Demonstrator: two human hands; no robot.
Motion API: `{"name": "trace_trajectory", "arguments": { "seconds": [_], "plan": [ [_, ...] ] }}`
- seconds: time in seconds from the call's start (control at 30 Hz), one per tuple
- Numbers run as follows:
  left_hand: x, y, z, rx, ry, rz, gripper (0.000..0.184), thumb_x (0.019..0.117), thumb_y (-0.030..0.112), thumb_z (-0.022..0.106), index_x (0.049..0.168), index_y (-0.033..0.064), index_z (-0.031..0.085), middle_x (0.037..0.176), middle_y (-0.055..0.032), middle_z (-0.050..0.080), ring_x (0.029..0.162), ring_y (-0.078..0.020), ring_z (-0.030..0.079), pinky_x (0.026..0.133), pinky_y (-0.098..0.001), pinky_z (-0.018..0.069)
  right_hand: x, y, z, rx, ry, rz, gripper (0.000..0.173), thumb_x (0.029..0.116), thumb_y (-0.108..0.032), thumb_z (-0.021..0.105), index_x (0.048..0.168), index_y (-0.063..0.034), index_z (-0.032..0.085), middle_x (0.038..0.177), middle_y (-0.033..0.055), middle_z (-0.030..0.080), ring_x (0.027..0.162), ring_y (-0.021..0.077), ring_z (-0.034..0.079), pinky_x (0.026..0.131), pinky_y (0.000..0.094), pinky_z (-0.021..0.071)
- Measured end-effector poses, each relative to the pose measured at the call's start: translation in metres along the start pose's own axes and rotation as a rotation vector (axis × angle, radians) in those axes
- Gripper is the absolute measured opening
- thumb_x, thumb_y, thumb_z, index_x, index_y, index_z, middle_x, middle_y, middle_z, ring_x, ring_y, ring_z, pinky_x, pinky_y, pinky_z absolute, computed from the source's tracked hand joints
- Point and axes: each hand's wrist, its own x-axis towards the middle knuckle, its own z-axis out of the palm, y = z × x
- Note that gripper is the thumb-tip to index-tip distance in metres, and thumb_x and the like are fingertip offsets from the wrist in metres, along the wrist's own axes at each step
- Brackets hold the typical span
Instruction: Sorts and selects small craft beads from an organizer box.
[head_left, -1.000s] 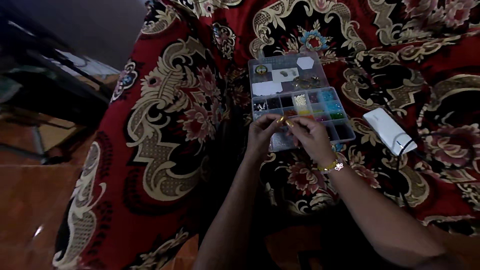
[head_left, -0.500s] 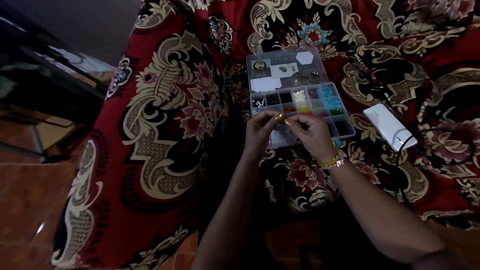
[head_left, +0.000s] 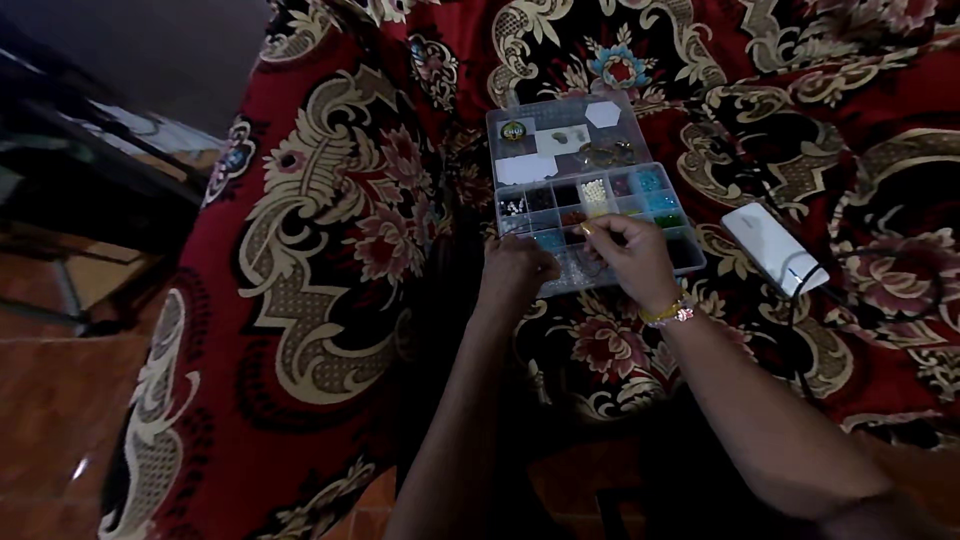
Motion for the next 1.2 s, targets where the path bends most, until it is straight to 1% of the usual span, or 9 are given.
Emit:
{"name": "trace_trajectory", "arguments": {
  "seconds": [0.27,0.4,0.57,0.63,0.7,0.77,0.9,0.97,1.2],
  "plan": [
    [-0.001,0.006,0.000,0.021,-0.060,-0.002,0.005,0.0841,0.011,0.081,0.089,0.0096,0.081,0.090,-0.0117,0.073,0.092,-0.0333,0.067,0.090,-0.0606,0.0443,-0.001,-0.002,0.002,0.034,-0.030,-0.016,0.013,0.1001,-0.009,0.062,0.100,-0.0029,0.073,0.077,0.0000,0.072,0.064,0.0036,0.067,0.060,0.0205,0.0590],
    [0.000,0.006,0.003,0.035,-0.065,0.003,0.006,0.0846,0.013,0.081,0.088,0.0087,0.080,0.090,-0.0125,0.072,0.093,-0.0336,0.067,0.091,-0.0606,0.0446,-0.001,0.001,0.002,0.006,-0.022,-0.026,0.013,0.0998,-0.011,0.062,0.099,-0.0048,0.074,0.080,-0.0016,0.073,0.061,0.0002,0.063,0.055,0.0171,0.0515],
    [0.000,0.003,0.005,0.031,-0.035,0.015,0.004,0.0854,0.011,0.080,0.088,0.0078,0.078,0.090,-0.0119,0.072,0.092,-0.0334,0.067,0.089,-0.0599,0.0458,0.001,0.003,0.003,-0.014,-0.011,-0.041,0.013,0.0995,-0.013,0.064,0.099,-0.0057,0.075,0.088,-0.0004,0.075,0.072,0.0013,0.068,0.065,0.0194,0.0574],
    [0.001,0.003,0.005,0.010,-0.010,-0.001,0.007,0.0881,0.011,0.077,0.091,0.0055,0.077,0.093,-0.0133,0.072,0.093,-0.0343,0.067,0.089,-0.0605,0.0465,0.001,0.003,0.003,-0.034,0.000,-0.048,0.014,0.0989,-0.014,0.064,0.099,-0.0063,0.076,0.089,0.0001,0.075,0.072,0.0019,0.067,0.064,0.0199,0.0553],
    [0.002,0.005,0.003,-0.104,0.041,-0.057,0.008,0.0908,0.006,0.073,0.097,0.0014,0.075,0.096,-0.0149,0.072,0.093,-0.0335,0.068,0.091,-0.0597,0.0477,0.002,0.003,0.003,-0.057,0.001,-0.076,0.014,0.0983,-0.014,0.065,0.099,-0.0059,0.076,0.095,0.0020,0.073,0.078,0.0035,0.067,0.069,0.0208,0.0567],
    [0.002,0.005,0.003,-0.272,0.124,-0.130,0.008,0.0942,0.002,0.068,0.101,0.0003,0.071,0.095,-0.0118,0.072,0.088,-0.0241,0.070,0.085,-0.0462,0.0564,0.001,0.003,0.003,-0.058,-0.003,-0.089,0.013,0.0973,-0.011,0.066,0.098,-0.0037,0.076,0.102,0.0055,0.072,0.080,0.0062,0.067,0.070,0.0226,0.0584],
    [0.005,0.006,0.005,-0.799,0.242,-0.275,0.013,0.0969,0.003,0.064,0.109,0.0003,0.066,0.096,-0.0057,0.071,0.083,-0.0108,0.068,0.079,-0.0287,0.0583,-0.001,0.004,0.009,0.010,-0.027,-0.042,0.013,0.0973,-0.012,0.066,0.101,-0.0036,0.076,0.091,0.0037,0.071,0.070,0.0055,0.066,0.065,0.0220,0.0590],
    [0.006,0.009,0.008,-1.091,0.244,-0.347,0.018,0.0977,0.001,0.062,0.116,-0.0009,0.065,0.097,-0.0042,0.069,0.084,-0.0101,0.068,0.082,-0.0289,0.0585,-0.003,0.003,0.012,0.038,-0.043,-0.027,0.015,0.0974,-0.013,0.065,0.100,-0.0032,0.076,0.088,0.0030,0.072,0.067,0.0035,0.065,0.063,0.0200,0.0580],
    [0.008,0.019,0.011,-1.582,0.151,-0.493,0.020,0.1065,0.002,0.041,0.102,0.0037,0.061,0.089,-0.0009,0.067,0.082,-0.0096,0.066,0.083,-0.0288,0.0571,-0.009,0.001,0.018,0.046,-0.047,-0.043,0.017,0.0955,-0.016,0.065,0.096,-0.0027,0.076,0.075,-0.0027,0.068,0.061,-0.0027,0.059,0.058,0.0148,0.0512]
  ]
}}
